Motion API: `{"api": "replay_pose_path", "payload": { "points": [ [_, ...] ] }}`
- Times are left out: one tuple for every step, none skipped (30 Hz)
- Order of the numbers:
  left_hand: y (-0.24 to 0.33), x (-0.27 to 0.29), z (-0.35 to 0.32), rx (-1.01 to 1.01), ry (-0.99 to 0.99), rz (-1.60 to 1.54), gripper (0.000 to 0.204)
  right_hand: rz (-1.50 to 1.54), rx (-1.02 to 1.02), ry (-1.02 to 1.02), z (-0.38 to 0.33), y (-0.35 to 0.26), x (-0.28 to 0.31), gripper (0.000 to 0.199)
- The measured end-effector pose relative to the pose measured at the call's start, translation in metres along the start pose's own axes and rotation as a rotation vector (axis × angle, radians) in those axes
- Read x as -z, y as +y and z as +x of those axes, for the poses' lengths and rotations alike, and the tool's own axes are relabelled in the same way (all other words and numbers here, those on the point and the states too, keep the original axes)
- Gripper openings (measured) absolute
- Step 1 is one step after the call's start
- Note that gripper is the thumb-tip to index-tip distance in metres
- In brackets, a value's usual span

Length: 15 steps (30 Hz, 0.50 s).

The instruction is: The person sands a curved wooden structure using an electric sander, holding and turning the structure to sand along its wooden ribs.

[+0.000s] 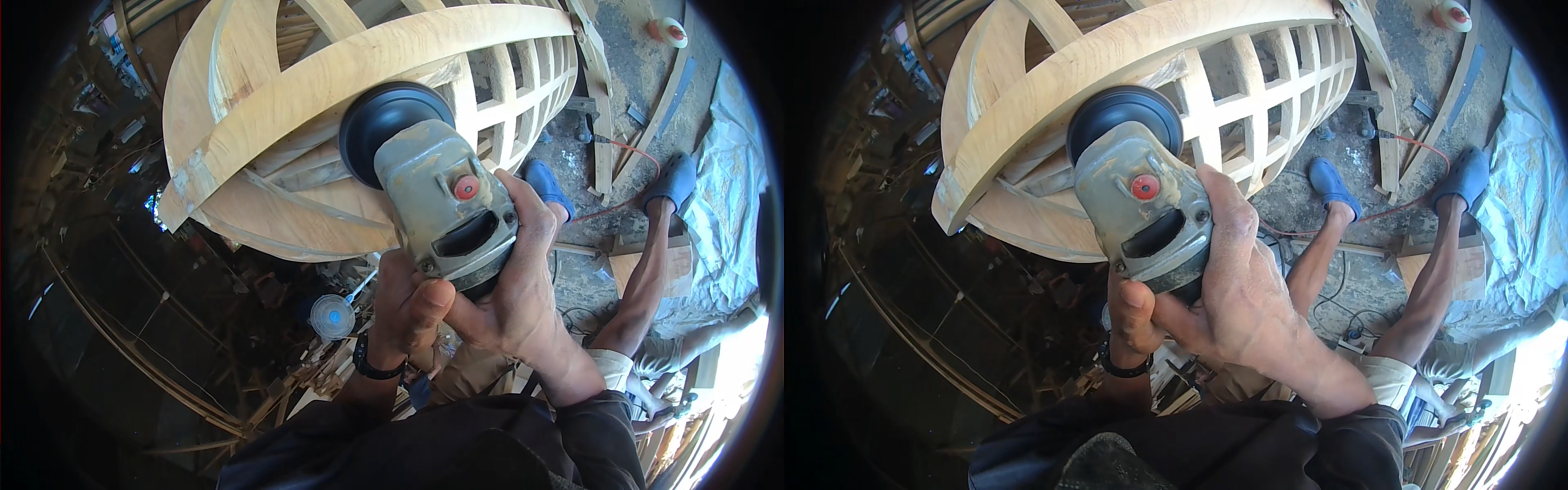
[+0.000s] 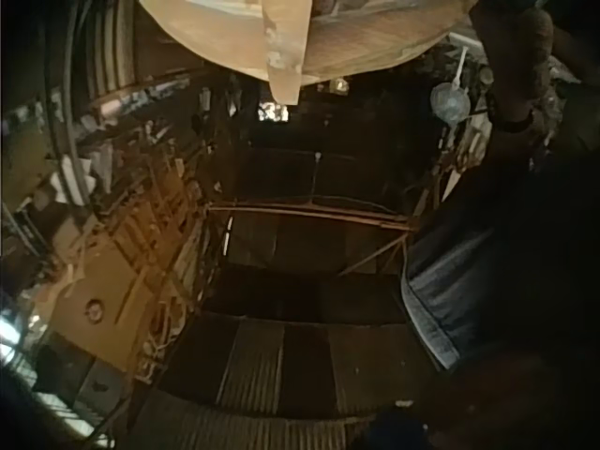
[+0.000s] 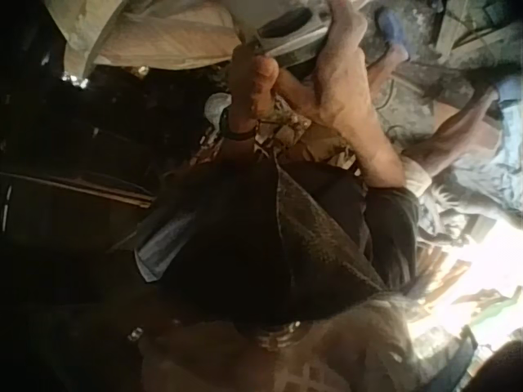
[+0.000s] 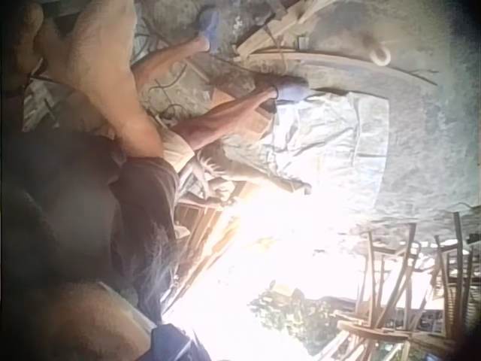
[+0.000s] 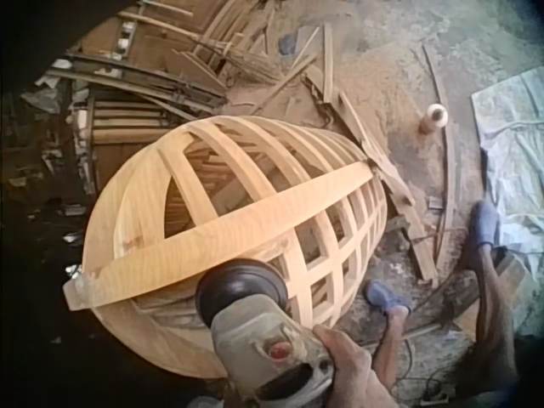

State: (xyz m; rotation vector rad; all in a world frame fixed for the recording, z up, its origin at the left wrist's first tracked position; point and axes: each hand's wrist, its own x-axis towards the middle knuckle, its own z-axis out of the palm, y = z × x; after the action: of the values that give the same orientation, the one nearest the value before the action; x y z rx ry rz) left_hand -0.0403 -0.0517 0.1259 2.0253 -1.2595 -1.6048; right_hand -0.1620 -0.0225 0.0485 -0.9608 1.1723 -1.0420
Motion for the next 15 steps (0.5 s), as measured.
{"api": "replay_pose_path", "payload": {
  "points": [
    [-0.001,0.000,0.001,-0.006,0.003,0.010,0.088,0.018,-0.012,0.005,0.001,0.000,0.000,0.105],
    [-0.001,0.001,0.001,-0.011,0.005,0.020,0.088,0.036,-0.026,0.010,0.002,0.001,-0.001,0.105],
    [-0.001,0.001,0.002,-0.004,-0.007,0.026,0.086,0.057,-0.026,0.019,0.003,0.000,0.001,0.105],
    [0.000,0.000,0.002,-0.001,-0.014,0.030,0.085,0.067,-0.026,0.026,0.003,0.000,0.002,0.106],
    [0.000,0.000,0.003,0.004,-0.021,0.033,0.084,0.077,-0.027,0.031,0.004,0.000,0.003,0.106],
    [-0.001,0.001,0.003,-0.002,-0.021,0.042,0.082,0.106,-0.027,0.041,0.003,0.001,0.002,0.105],
    [-0.001,0.000,0.004,-0.007,-0.021,0.048,0.081,0.121,-0.025,0.046,0.003,0.002,0.001,0.104],
    [-0.001,0.000,0.004,-0.009,-0.020,0.054,0.080,0.136,-0.026,0.051,0.003,0.003,0.000,0.104],
    [-0.001,-0.003,0.006,-0.017,-0.030,0.055,0.079,0.147,-0.041,0.063,0.003,0.003,0.000,0.103],
    [0.000,-0.005,0.008,-0.025,-0.040,0.056,0.077,0.159,-0.057,0.076,0.003,0.004,0.001,0.102],
    [0.001,-0.006,0.009,-0.027,-0.038,0.057,0.077,0.160,-0.054,0.075,0.004,0.005,0.001,0.102],
    [0.002,-0.006,0.011,-0.023,-0.051,0.063,0.076,0.171,-0.053,0.088,0.005,0.006,0.001,0.101],
    [0.003,-0.007,0.013,-0.019,-0.064,0.068,0.075,0.182,-0.051,0.099,0.005,0.006,0.001,0.101],
    [0.004,-0.008,0.014,-0.020,-0.064,0.070,0.075,0.184,-0.050,0.101,0.004,0.008,0.000,0.101],
    [0.003,-0.008,0.015,0.005,-0.078,0.067,0.074,0.265,-0.097,0.121,0.002,0.010,-0.002,0.100]
  ]
}}
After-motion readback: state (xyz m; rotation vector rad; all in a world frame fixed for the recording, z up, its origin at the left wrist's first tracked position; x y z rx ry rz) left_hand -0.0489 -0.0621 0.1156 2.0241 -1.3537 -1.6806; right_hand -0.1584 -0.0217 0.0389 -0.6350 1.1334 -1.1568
